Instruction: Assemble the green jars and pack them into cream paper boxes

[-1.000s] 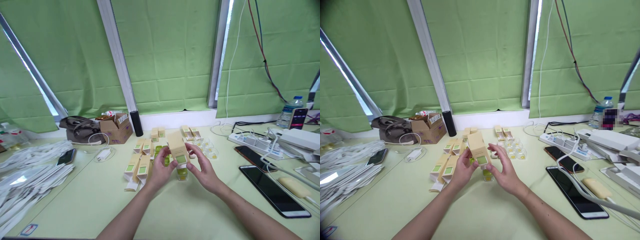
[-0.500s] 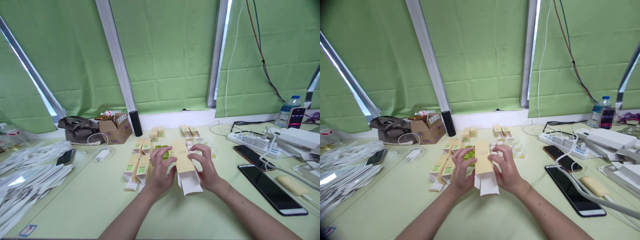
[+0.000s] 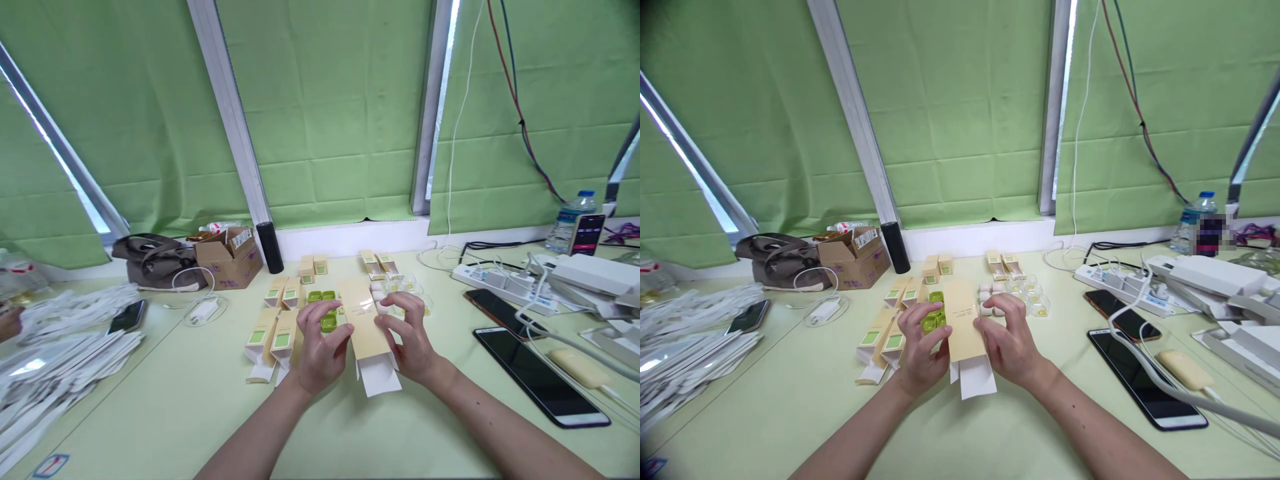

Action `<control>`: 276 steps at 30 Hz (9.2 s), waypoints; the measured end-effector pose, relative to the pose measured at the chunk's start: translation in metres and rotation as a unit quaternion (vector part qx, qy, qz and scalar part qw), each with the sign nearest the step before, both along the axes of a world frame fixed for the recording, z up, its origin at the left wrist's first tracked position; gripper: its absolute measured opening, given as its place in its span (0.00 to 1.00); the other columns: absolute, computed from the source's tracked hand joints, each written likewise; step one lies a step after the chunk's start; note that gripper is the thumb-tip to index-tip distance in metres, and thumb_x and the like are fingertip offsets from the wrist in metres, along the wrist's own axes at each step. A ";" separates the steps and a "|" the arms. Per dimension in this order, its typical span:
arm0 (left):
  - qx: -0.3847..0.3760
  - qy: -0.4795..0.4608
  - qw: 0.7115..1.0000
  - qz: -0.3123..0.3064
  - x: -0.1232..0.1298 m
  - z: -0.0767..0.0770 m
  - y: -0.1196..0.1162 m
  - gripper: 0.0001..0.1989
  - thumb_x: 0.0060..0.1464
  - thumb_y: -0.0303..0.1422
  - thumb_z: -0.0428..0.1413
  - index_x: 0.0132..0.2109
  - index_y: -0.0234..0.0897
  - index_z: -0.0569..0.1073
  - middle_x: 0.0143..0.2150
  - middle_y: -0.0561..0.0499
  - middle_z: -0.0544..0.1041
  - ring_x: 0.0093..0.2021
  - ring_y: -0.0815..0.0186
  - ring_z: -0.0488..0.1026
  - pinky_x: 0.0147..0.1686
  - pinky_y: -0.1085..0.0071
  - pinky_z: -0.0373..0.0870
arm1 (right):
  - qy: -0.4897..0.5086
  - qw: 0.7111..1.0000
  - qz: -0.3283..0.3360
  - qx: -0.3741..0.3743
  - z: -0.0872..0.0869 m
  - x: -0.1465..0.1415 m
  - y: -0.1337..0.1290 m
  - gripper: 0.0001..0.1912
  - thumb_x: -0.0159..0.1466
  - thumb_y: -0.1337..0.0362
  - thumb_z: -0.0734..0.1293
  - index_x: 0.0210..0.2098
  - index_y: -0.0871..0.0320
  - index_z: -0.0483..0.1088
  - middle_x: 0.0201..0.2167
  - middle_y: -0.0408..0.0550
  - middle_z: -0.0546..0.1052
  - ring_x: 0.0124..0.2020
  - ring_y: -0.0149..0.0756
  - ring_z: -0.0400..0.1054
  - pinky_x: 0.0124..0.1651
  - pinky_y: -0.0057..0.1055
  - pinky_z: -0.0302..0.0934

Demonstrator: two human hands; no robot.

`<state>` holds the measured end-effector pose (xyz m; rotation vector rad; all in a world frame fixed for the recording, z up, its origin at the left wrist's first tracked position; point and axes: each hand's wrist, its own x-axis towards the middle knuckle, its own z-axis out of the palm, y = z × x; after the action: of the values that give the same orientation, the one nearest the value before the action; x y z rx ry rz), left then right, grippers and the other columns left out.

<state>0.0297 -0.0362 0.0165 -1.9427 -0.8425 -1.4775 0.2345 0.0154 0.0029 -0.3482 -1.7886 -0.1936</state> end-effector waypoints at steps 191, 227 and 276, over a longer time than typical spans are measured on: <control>-0.328 -0.203 0.897 -0.215 0.004 -0.012 0.003 0.21 0.69 0.45 0.53 0.65 0.45 0.66 0.66 0.40 0.59 0.67 0.50 0.63 0.57 0.56 0.71 | 0.055 0.897 0.238 -0.368 -0.008 -0.015 -0.009 0.22 0.70 0.63 0.70 0.62 0.43 0.72 0.57 0.50 0.60 0.45 0.35 0.74 0.50 0.40 0.79; -0.298 -0.190 0.923 -0.150 0.005 -0.017 0.005 0.19 0.68 0.38 0.56 0.63 0.44 0.67 0.65 0.39 0.62 0.68 0.52 0.63 0.55 0.59 0.72 | 0.064 0.881 0.240 -0.403 -0.009 -0.014 -0.009 0.18 0.73 0.52 0.66 0.60 0.46 0.73 0.56 0.52 0.61 0.47 0.38 0.73 0.49 0.40 0.79; -0.195 -0.146 0.970 -0.026 0.000 -0.017 0.009 0.21 0.68 0.33 0.58 0.65 0.48 0.68 0.63 0.42 0.70 0.64 0.55 0.70 0.57 0.55 0.74 | 0.064 0.865 0.295 -0.401 -0.009 -0.019 -0.012 0.32 0.73 0.54 0.68 0.73 0.40 0.57 0.76 0.53 0.55 0.71 0.49 0.60 0.71 0.54 0.62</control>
<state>0.0298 -0.0271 -0.0006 -2.0570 -1.3058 -1.7636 0.2158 0.0031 -0.0056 -0.3599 -1.6849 1.0156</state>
